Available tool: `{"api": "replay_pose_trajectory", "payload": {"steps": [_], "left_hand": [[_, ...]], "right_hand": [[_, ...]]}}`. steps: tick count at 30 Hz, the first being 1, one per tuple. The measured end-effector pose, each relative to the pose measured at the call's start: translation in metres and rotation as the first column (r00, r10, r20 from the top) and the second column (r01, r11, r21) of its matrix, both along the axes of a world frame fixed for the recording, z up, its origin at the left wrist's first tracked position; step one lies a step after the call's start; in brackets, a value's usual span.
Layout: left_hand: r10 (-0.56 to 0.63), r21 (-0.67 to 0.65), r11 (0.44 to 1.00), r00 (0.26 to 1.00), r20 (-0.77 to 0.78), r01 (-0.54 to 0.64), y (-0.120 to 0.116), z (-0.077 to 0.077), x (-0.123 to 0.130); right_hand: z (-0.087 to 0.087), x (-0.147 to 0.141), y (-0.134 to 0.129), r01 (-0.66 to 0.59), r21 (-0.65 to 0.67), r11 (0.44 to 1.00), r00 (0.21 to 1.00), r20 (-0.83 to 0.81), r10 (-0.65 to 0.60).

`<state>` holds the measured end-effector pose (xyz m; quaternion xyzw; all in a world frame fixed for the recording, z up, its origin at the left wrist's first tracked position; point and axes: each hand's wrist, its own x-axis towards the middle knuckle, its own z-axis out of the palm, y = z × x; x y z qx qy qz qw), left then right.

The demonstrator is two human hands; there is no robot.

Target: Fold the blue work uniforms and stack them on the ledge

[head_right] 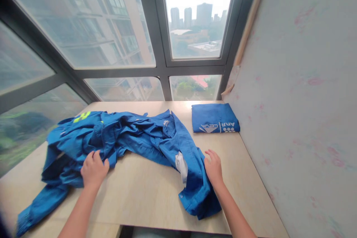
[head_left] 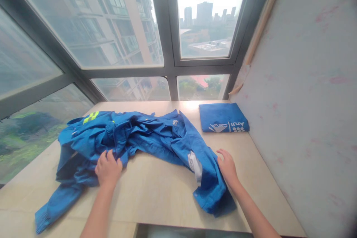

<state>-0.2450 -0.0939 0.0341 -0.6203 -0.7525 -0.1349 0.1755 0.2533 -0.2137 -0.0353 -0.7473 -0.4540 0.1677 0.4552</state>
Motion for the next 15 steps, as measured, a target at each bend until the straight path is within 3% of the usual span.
{"api": "replay_pose_trajectory", "payload": {"steps": [3, 6, 9, 11, 15], "left_hand": [[0.032, -0.167, 0.985, 0.992, -0.123, -0.052, 0.02, 0.008, -0.006], [0.029, -0.32, 0.944, 0.989, -0.148, -0.076, 0.047, 0.016, -0.011], [-0.012, -0.435, 0.9, 0.997, -0.074, -0.022, 0.063, 0.026, -0.008], [-0.04, -0.464, 0.885, 0.999, 0.004, 0.038, 0.062, 0.033, 0.007], [-0.143, -0.437, 0.882, 0.984, 0.11, 0.177, 0.035, 0.045, 0.069]], "right_hand": [[0.027, -0.015, 0.007, -0.087, 0.069, 0.994, 0.993, 0.09, 0.081], [0.038, -0.03, 0.007, -0.173, -0.037, 0.984, 0.981, 0.08, 0.175], [0.026, -0.039, -0.001, -0.19, -0.201, 0.961, 0.978, 0.052, 0.204], [0.01, -0.04, -0.009, -0.167, -0.276, 0.947, 0.984, 0.021, 0.18], [-0.017, -0.039, -0.021, -0.157, -0.308, 0.938, 0.985, -0.115, 0.127]]}}
